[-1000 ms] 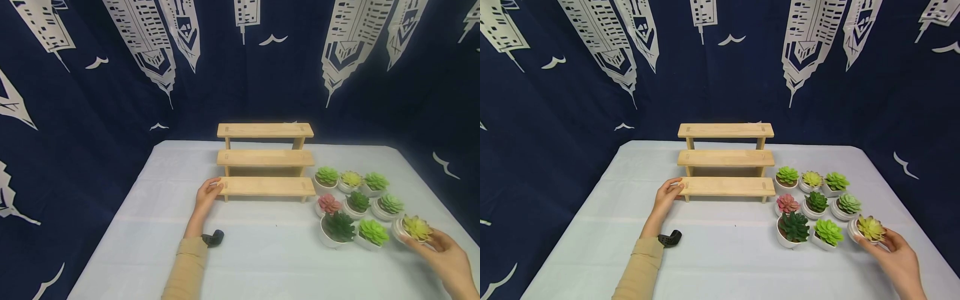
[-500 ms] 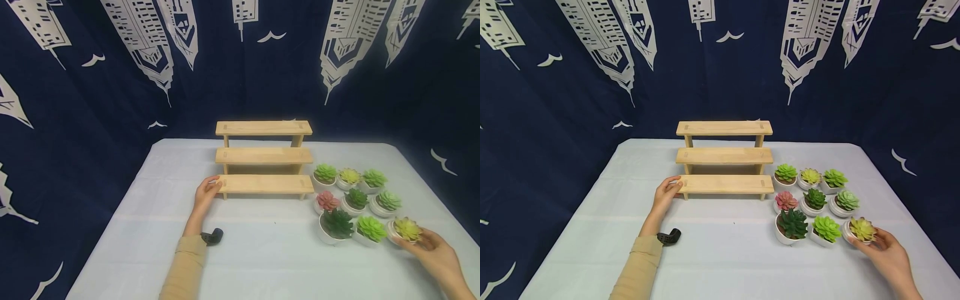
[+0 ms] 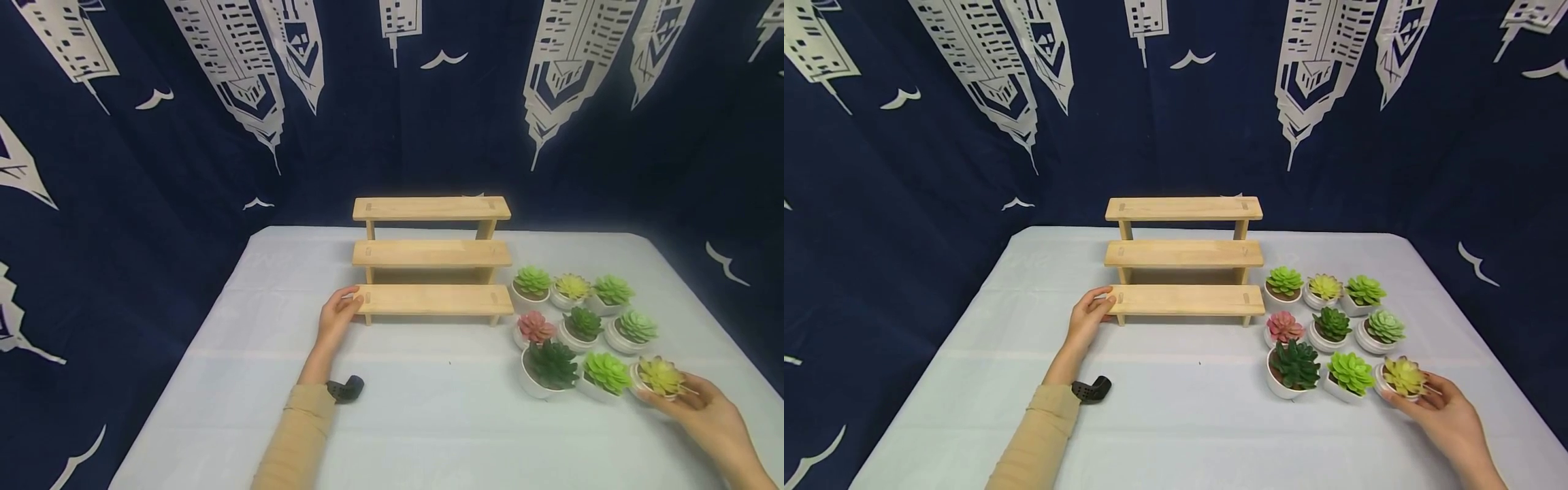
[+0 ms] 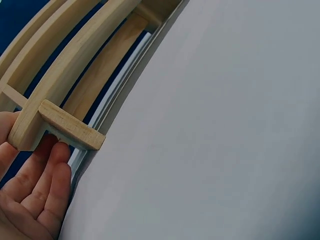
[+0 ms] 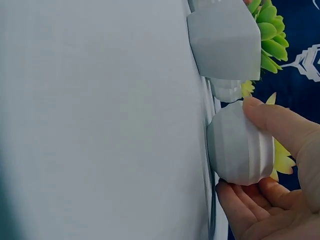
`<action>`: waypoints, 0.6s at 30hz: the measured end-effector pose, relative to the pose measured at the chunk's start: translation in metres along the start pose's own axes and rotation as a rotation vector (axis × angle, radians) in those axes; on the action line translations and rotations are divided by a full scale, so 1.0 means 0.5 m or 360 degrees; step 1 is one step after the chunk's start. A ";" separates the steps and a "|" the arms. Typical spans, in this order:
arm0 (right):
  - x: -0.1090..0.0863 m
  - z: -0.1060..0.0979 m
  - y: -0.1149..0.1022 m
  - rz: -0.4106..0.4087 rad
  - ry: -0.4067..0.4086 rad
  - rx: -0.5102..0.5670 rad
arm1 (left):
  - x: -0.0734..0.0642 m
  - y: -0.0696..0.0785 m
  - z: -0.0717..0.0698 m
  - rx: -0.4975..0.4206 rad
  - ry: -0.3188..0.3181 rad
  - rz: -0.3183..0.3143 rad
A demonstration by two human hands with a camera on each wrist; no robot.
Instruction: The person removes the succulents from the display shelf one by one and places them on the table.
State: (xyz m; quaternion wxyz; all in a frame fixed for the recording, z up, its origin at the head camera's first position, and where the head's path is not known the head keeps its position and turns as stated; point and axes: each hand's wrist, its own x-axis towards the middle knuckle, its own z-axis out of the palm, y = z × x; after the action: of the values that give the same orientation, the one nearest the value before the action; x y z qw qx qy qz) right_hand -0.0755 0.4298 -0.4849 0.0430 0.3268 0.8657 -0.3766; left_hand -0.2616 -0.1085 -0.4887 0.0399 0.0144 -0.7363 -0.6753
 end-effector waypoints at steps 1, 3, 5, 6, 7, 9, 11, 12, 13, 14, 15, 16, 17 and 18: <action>-0.001 -0.001 -0.002 0.0006 -0.0014 -0.0018 | 0.000 0.000 -0.001 -0.0001 -0.0004 -0.0008; -0.002 -0.002 -0.005 0.0004 -0.0046 -0.0063 | -0.002 0.001 -0.003 0.0005 -0.0014 -0.0017; -0.005 -0.006 -0.008 -0.0023 -0.0078 -0.0105 | -0.007 0.003 -0.007 0.0016 -0.0034 -0.0014; -0.008 -0.009 -0.011 -0.0042 -0.0090 -0.0119 | -0.010 0.005 -0.010 0.0036 -0.0039 -0.0016; -0.011 -0.013 -0.014 -0.0064 -0.0103 -0.0122 | -0.014 0.008 -0.013 0.0058 -0.0040 -0.0017; -0.019 -0.023 -0.023 -0.0134 -0.0126 -0.0115 | -0.024 0.015 -0.021 0.0120 -0.0039 -0.0010; -0.031 -0.037 -0.034 -0.0202 -0.0147 -0.0090 | -0.033 0.025 -0.031 0.0195 -0.0027 0.0004; -0.037 -0.043 -0.039 -0.0233 -0.0147 -0.0068 | -0.037 0.031 -0.037 0.0238 -0.0018 0.0001; -0.042 -0.048 -0.044 -0.0274 -0.0143 -0.0051 | -0.041 0.035 -0.043 0.0268 -0.0015 0.0020; -0.048 -0.054 -0.050 -0.0319 -0.0138 -0.0040 | -0.045 0.041 -0.050 0.0304 -0.0013 0.0038; -0.052 -0.059 -0.056 -0.0350 -0.0121 -0.0031 | -0.048 0.046 -0.056 0.0345 -0.0010 0.0056; -0.056 -0.064 -0.062 -0.0387 -0.0102 -0.0023 | -0.051 0.051 -0.063 0.0381 -0.0009 0.0072; -0.059 -0.068 -0.070 -0.0410 -0.0068 -0.0022 | -0.054 0.056 -0.070 0.0423 -0.0012 0.0091; -0.061 -0.071 -0.077 -0.0456 -0.0034 -0.0022 | -0.057 0.061 -0.076 0.0471 -0.0018 0.0111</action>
State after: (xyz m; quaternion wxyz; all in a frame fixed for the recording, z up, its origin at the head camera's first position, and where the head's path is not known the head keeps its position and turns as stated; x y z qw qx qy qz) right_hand -0.0685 0.4184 -0.4257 0.0004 0.1955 0.9055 -0.3765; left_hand -0.2290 -0.1416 -0.4560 0.0567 -0.0093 -0.8280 -0.5578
